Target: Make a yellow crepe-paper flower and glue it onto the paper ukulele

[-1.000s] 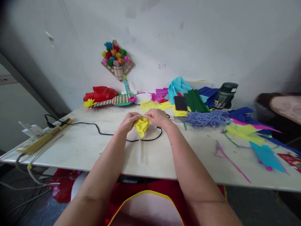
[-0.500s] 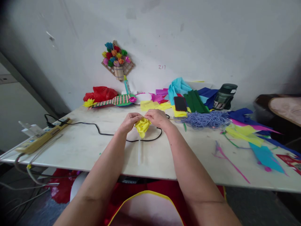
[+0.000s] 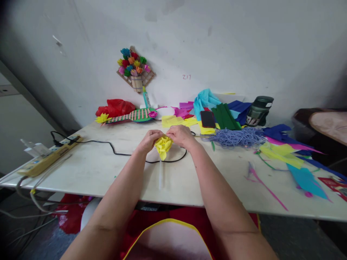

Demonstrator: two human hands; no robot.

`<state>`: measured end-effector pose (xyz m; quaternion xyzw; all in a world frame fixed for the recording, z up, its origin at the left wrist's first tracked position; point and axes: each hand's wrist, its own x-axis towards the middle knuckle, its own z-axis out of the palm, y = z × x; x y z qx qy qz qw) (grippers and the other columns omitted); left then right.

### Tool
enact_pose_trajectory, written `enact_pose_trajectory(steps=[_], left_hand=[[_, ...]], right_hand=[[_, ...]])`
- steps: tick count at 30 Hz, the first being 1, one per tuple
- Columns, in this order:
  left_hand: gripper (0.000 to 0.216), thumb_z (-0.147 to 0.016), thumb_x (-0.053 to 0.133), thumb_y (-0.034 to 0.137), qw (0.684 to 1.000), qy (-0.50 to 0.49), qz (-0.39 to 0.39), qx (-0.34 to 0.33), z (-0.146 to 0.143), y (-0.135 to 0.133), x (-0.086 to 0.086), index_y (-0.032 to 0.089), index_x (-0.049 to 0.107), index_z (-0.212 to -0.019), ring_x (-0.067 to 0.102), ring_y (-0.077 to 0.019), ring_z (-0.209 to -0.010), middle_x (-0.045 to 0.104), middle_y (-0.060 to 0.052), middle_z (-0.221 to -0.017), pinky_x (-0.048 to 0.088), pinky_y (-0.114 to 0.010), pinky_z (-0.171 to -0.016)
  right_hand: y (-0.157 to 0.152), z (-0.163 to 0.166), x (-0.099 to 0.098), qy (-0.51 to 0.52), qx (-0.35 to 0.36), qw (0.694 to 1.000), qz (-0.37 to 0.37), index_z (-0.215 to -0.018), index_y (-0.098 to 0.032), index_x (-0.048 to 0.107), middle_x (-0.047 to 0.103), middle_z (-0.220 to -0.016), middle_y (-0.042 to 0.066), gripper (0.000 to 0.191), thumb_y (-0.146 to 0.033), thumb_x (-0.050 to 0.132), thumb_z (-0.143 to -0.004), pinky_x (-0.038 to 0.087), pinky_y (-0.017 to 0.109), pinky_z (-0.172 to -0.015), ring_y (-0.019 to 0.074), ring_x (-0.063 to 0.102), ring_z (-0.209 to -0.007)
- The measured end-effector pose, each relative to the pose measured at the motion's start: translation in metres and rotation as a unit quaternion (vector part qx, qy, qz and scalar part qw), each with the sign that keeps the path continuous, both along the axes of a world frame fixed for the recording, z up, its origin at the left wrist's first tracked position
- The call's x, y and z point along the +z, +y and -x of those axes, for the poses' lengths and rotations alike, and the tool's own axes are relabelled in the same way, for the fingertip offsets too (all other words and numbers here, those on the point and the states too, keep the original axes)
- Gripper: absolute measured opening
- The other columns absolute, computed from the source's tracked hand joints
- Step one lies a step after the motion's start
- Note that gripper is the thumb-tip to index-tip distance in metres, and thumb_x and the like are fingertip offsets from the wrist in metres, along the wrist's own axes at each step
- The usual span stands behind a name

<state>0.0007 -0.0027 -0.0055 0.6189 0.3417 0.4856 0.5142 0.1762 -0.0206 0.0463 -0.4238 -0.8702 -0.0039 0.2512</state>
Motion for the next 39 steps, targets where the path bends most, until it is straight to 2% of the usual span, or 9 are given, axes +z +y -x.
enact_pose_trajectory(steps=[6, 10, 20, 30, 39], left_hand=[[0.025, -0.068, 0.061, 0.031, 1.0, -0.01, 0.004, 0.015, -0.0024, -0.0009, 0.0004, 0.014, 0.049, -0.053, 0.034, -0.0064, -0.045, 0.035, 0.005, -0.047, 0.022, -0.024, -0.047], [0.031, -0.069, 0.062, 0.032, 1.0, -0.019, 0.007, 0.021, -0.0037, -0.0016, 0.0013, 0.016, 0.042, -0.051, 0.032, -0.0059, -0.045, 0.031, 0.005, -0.048, 0.021, -0.024, -0.047], [0.031, -0.068, 0.064, 0.033, 0.999, -0.02, 0.03, 0.016, -0.0029, 0.0015, 0.0, 0.015, 0.044, -0.052, 0.032, -0.0055, -0.043, 0.033, 0.006, -0.047, 0.02, -0.024, -0.046], [0.033, -0.067, 0.064, 0.032, 0.999, -0.014, 0.032, 0.018, -0.0041, -0.0016, 0.0031, 0.016, 0.041, -0.049, 0.03, -0.0053, -0.042, 0.031, 0.006, -0.045, 0.019, -0.025, -0.045], [0.032, -0.067, 0.065, 0.032, 0.999, -0.019, 0.047, 0.002, -0.0041, -0.0013, 0.0025, 0.016, 0.043, -0.049, 0.03, -0.0054, -0.042, 0.033, 0.005, -0.046, 0.019, -0.025, -0.045]], right_hand=[[0.002, -0.001, -0.0024, -0.004, -0.003, 1.0, -0.017, -0.087, -0.023, 0.074, 0.073, -0.089, 0.002, 0.02, -0.023, 0.055, -0.083, 0.038, 0.025, -0.065, 0.0161, 0.063, -0.085], [0.0021, -0.0004, -0.0026, 0.0, -0.01, 1.0, -0.021, -0.086, -0.023, 0.075, 0.073, -0.088, 0.002, 0.018, -0.024, 0.057, -0.081, 0.038, 0.025, -0.064, 0.016, 0.064, -0.083], [0.002, 0.0024, -0.0046, 0.033, -0.015, 0.999, -0.015, -0.082, -0.025, 0.075, 0.073, -0.087, 0.0, 0.017, -0.022, 0.059, -0.079, 0.04, 0.024, -0.068, 0.015, 0.064, -0.084], [-0.0007, 0.0034, -0.003, 0.048, -0.018, 0.999, -0.007, -0.079, -0.024, 0.075, 0.074, -0.085, 0.0, 0.016, -0.02, 0.06, -0.076, 0.04, 0.024, -0.065, 0.0151, 0.064, -0.081], [0.0004, 0.0027, -0.0016, 0.074, -0.044, 0.996, 0.039, -0.075, -0.023, 0.075, 0.074, -0.081, 0.0, 0.012, -0.02, 0.063, -0.072, 0.04, 0.024, -0.064, 0.0153, 0.064, -0.078]])
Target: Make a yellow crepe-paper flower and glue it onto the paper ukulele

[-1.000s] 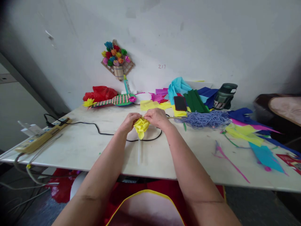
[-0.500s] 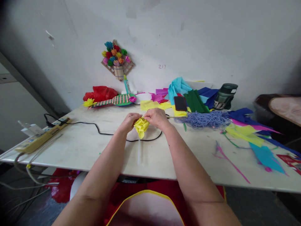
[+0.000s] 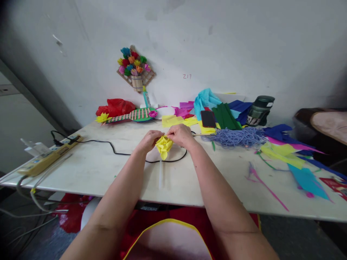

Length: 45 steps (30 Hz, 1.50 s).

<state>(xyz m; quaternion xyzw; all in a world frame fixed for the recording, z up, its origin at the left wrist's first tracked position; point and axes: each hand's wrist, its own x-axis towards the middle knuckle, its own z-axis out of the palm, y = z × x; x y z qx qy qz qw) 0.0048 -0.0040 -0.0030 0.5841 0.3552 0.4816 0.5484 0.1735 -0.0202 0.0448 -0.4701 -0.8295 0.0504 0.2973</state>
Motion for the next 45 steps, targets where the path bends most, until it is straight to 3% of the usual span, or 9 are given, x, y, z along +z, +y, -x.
enact_pose_trajectory(steps=[10, 25, 32, 37, 45], left_hand=[[0.033, -0.066, 0.07, 0.042, 0.999, 0.015, -0.006, -0.052, 0.004, 0.0, 0.001, 0.011, 0.059, -0.061, 0.041, -0.0071, -0.046, 0.049, 0.001, -0.051, 0.027, -0.023, -0.046], [0.036, -0.066, 0.07, 0.045, 0.998, 0.05, -0.017, -0.047, 0.006, 0.0, 0.002, 0.011, 0.058, -0.06, 0.04, -0.0063, -0.045, 0.05, 0.002, -0.049, 0.028, -0.022, -0.045], [0.036, -0.065, 0.07, 0.046, 0.997, 0.068, -0.022, -0.024, 0.006, -0.002, 0.004, 0.012, 0.058, -0.059, 0.042, -0.0072, -0.045, 0.052, 0.001, -0.05, 0.028, -0.022, -0.046], [0.035, -0.067, 0.069, 0.046, 0.996, 0.085, -0.023, -0.016, 0.006, 0.0, 0.002, 0.012, 0.059, -0.062, 0.046, -0.0083, -0.047, 0.055, 0.0, -0.053, 0.031, -0.022, -0.048], [0.036, -0.064, 0.07, 0.046, 0.995, 0.097, -0.033, -0.011, 0.005, -0.003, 0.005, 0.012, 0.059, -0.06, 0.043, -0.0076, -0.046, 0.052, 0.001, -0.051, 0.029, -0.022, -0.047]], right_hand=[[0.001, -0.003, -0.001, 0.051, -0.015, 0.998, 0.037, -0.069, -0.021, 0.073, 0.072, -0.071, 0.0, 0.01, -0.018, 0.063, -0.067, 0.041, 0.022, -0.059, 0.0144, 0.062, -0.069], [0.002, 0.0, -0.002, 0.081, -0.034, 0.994, 0.069, -0.066, -0.019, 0.073, 0.071, -0.066, 0.001, 0.013, -0.015, 0.061, -0.062, 0.041, 0.022, -0.055, 0.0149, 0.062, -0.066], [0.004, -0.006, -0.002, 0.113, 0.059, 0.983, 0.135, -0.07, -0.013, 0.071, 0.067, -0.065, 0.002, 0.015, -0.018, 0.057, -0.068, 0.04, 0.022, -0.057, 0.0132, 0.057, -0.063], [0.004, -0.008, 0.0, 0.083, 0.056, 0.987, 0.128, -0.065, -0.012, 0.068, 0.059, -0.058, 0.001, 0.021, -0.027, 0.055, -0.072, 0.035, 0.023, -0.054, 0.0126, 0.051, -0.06], [0.012, -0.015, -0.006, 0.049, 0.093, 0.983, 0.149, -0.068, -0.014, 0.069, 0.063, -0.065, 0.001, 0.021, -0.029, 0.055, -0.075, 0.038, 0.023, -0.057, 0.0133, 0.053, -0.064]])
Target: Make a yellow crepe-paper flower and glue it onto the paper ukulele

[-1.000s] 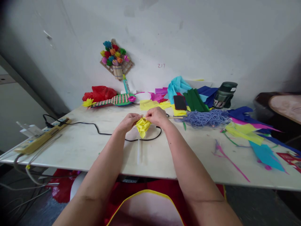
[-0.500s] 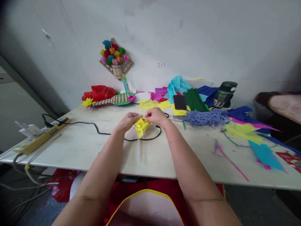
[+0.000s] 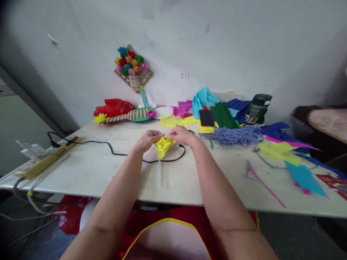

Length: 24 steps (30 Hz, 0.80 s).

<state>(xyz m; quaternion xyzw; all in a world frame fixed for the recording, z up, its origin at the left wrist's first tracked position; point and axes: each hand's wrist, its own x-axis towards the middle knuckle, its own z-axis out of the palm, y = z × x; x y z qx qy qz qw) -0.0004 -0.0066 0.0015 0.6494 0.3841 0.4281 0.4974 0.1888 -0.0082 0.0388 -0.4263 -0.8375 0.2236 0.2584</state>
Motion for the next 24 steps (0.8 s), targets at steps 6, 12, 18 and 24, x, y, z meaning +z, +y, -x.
enact_pose_trajectory(steps=[6, 12, 18, 24], left_hand=[[0.036, -0.067, 0.068, 0.046, 0.998, -0.057, 0.022, -0.018, -0.0012, -0.0003, 0.0003, 0.011, 0.059, -0.065, 0.046, -0.0078, -0.048, 0.054, 0.0, -0.055, 0.031, -0.021, -0.046], [0.033, -0.064, 0.069, 0.042, 0.991, -0.117, 0.065, -0.015, 0.0006, -0.0008, 0.0018, 0.012, 0.057, -0.066, 0.05, -0.0085, -0.051, 0.053, 0.0, -0.058, 0.035, -0.019, -0.046], [0.033, -0.058, 0.072, 0.036, 0.992, -0.099, 0.075, -0.026, 0.001, -0.0009, 0.0033, 0.011, 0.06, -0.076, 0.054, -0.0108, -0.055, 0.057, -0.001, -0.063, 0.04, -0.021, -0.049], [0.034, -0.059, 0.073, 0.029, 0.997, -0.062, 0.05, -0.021, -0.0006, -0.0028, 0.0044, 0.011, 0.062, -0.086, 0.055, -0.0099, -0.058, 0.059, -0.001, -0.07, 0.039, -0.02, -0.05]], right_hand=[[0.0012, 0.001, -0.0002, 0.02, 0.0, 0.998, -0.051, -0.067, -0.015, 0.069, 0.064, -0.07, 0.002, 0.018, -0.024, 0.055, -0.075, 0.041, 0.024, -0.064, 0.0141, 0.056, -0.069], [0.0051, 0.0022, -0.0035, 0.03, -0.016, 0.995, -0.095, -0.066, -0.014, 0.069, 0.062, -0.072, 0.003, 0.016, -0.019, 0.057, -0.076, 0.041, 0.024, -0.066, 0.0144, 0.056, -0.071], [0.0054, 0.0045, -0.0026, 0.028, -0.03, 0.99, -0.133, -0.068, -0.016, 0.071, 0.064, -0.083, 0.005, 0.016, -0.015, 0.057, -0.077, 0.042, 0.025, -0.07, 0.0139, 0.057, -0.077], [0.0016, 0.006, -0.0005, 0.017, -0.057, 0.989, -0.137, -0.07, -0.017, 0.072, 0.065, -0.086, 0.005, 0.016, -0.015, 0.058, -0.077, 0.042, 0.025, -0.069, 0.0139, 0.058, -0.076]])
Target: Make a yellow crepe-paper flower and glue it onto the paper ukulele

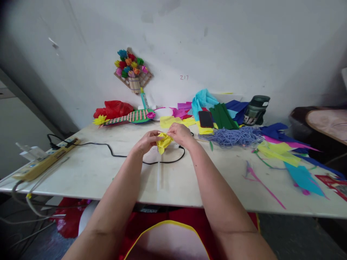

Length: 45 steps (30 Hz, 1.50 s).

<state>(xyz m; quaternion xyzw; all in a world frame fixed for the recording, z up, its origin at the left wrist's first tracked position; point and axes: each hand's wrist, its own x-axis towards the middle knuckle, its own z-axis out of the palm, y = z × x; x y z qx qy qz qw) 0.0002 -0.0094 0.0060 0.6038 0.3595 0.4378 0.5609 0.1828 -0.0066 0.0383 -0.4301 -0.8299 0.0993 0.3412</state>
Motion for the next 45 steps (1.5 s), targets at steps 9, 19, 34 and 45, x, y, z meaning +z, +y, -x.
enact_pose_trajectory(steps=[9, 19, 34, 45], left_hand=[[0.041, -0.054, 0.07, 0.019, 1.0, -0.004, -0.03, 0.007, -0.001, -0.002, 0.002, 0.013, 0.062, -0.095, 0.055, -0.0101, -0.062, 0.063, -0.003, -0.082, 0.037, -0.019, -0.049], [0.053, -0.056, 0.069, 0.019, 0.998, -0.02, -0.048, 0.041, -0.003, 0.001, -0.002, 0.014, 0.053, -0.106, 0.057, -0.0113, -0.06, 0.061, -0.001, -0.074, 0.04, -0.021, -0.052], [0.064, -0.059, 0.073, 0.019, 0.994, -0.05, -0.099, 0.002, -0.003, 0.001, -0.003, 0.018, 0.049, -0.119, 0.058, -0.0117, -0.063, 0.063, 0.001, -0.074, 0.043, -0.022, -0.058], [0.036, -0.059, 0.073, 0.022, 0.995, -0.017, -0.102, 0.016, -0.004, 0.0, -0.002, 0.015, 0.053, -0.088, 0.057, -0.0107, -0.061, 0.062, 0.0, -0.073, 0.042, -0.022, -0.055]], right_hand=[[0.003, 0.0, -0.002, 0.016, 0.006, 1.0, -0.011, -0.069, -0.017, 0.073, 0.065, -0.084, 0.005, 0.015, -0.014, 0.06, -0.076, 0.042, 0.026, -0.068, 0.0136, 0.057, -0.074], [0.005, 0.001, -0.003, 0.027, -0.001, 0.999, -0.025, -0.065, -0.017, 0.072, 0.064, -0.083, 0.005, 0.016, -0.013, 0.06, -0.075, 0.043, 0.027, -0.069, 0.0141, 0.058, -0.074], [0.009, -0.002, -0.006, 0.059, 0.002, 0.998, -0.008, -0.068, -0.017, 0.072, 0.067, -0.082, 0.005, 0.014, -0.012, 0.06, -0.074, 0.046, 0.028, -0.072, 0.0156, 0.061, -0.077], [0.007, -0.004, -0.005, 0.051, 0.015, 0.999, -0.007, -0.068, -0.018, 0.073, 0.066, -0.081, 0.004, 0.016, -0.011, 0.06, -0.073, 0.045, 0.025, -0.068, 0.0133, 0.059, -0.074]])
